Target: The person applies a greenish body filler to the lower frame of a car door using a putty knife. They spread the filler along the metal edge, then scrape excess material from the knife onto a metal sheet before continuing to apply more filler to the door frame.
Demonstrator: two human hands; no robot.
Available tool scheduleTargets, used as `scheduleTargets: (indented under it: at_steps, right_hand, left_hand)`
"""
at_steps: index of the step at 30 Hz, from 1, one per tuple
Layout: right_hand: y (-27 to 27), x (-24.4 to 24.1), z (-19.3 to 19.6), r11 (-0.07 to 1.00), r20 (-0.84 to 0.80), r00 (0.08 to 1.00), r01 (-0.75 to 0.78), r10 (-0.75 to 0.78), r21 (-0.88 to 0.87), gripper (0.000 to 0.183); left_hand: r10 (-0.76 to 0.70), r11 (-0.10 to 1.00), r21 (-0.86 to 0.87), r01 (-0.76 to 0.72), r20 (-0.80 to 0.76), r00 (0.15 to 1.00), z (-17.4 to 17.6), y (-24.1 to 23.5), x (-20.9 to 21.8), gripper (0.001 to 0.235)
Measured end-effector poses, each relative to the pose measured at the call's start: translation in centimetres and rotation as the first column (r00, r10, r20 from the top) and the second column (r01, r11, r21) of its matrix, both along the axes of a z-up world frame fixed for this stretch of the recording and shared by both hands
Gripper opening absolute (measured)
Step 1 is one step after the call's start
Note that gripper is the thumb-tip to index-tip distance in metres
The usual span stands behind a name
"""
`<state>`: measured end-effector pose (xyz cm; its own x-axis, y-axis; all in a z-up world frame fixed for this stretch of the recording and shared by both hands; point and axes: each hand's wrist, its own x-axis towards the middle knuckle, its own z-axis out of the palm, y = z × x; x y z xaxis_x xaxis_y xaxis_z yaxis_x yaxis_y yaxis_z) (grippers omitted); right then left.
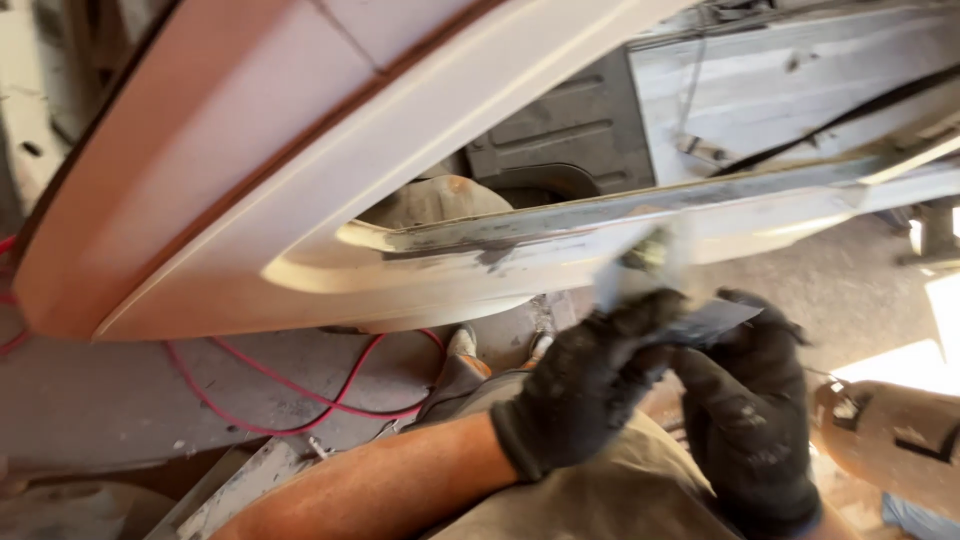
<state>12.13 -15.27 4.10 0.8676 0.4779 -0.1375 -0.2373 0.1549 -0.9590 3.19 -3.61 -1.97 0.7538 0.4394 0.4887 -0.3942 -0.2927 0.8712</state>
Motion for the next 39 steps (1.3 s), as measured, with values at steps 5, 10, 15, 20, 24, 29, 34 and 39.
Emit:
scheduleTargets:
  at_steps: [5, 10, 15, 20, 24, 29, 34, 39]
  right_hand:
    - [-1.4, 1.1, 0.0, 0.962, -0.215, 0.972, -0.032, 0.092, 0.270, 0.036]
    - [-4.1, 4.0, -1.8, 0.999, -0.413, 0.910, 0.042, -0.047, -0.021, 0.031]
    - [-4.5, 3.4, -0.8, 0.952, -0.405, 0.864, -0.238, 0.299, 0.195, 0.077]
    - [-7.6, 4.1, -1.6, 0.979, 0.150, 0.971, -0.171, 0.187, -0.109, 0.069]
    - [-9.4, 4.8, -0.3, 0.965, 0.287, 0.931, -0.253, 0.224, 0.068, 0.013]
    - [-11.5, 6.8, -1.1, 0.971, 0.220, 0.950, -0.237, 0.224, 0.036, 0.069]
    - [-13.1, 8.0, -2.6, 0.950, 0.242, 0.933, -0.297, 0.266, 0.100, 0.093]
    - [-13.9, 8.0, -2.5, 0.927, 0.152, 0.939, -0.333, 0.310, 0.170, 0.063]
  left_hand:
    - [0.020, 0.995, -0.096, -0.039, -0.191, 0.981, 1.6, 2.8, -1.8, 0.038]
    - [0.163, 0.970, 0.205, -0.129, -0.156, 0.974, 1.2, 4.7, -3.4, 0.014]
    - [0.097, 0.977, 0.202, -0.074, -0.106, 0.990, 1.8, 4.1, -4.1, 0.005]
    - [0.142, 0.986, 0.124, -0.115, -0.233, 0.962, 4.8, 3.5, -4.8, 0.022]
    - [0.149, 0.982, -0.035, -0.188, -0.477, 0.866, 4.8, 1.3, -5.5, 0.055]
    - [0.292, 0.956, 0.190, -0.222, -0.569, 0.769, 5.5, -0.6, -5.5, 0.109]
    - [0.138, 0.910, -0.171, -0.378, -0.735, 0.664, 5.2, -3.3, -5.5, 0.062]
    - [-0.179, 0.509, -0.774, -0.376, -0.523, 0.833, 2.3, -4.6, -6.5, 0.019]
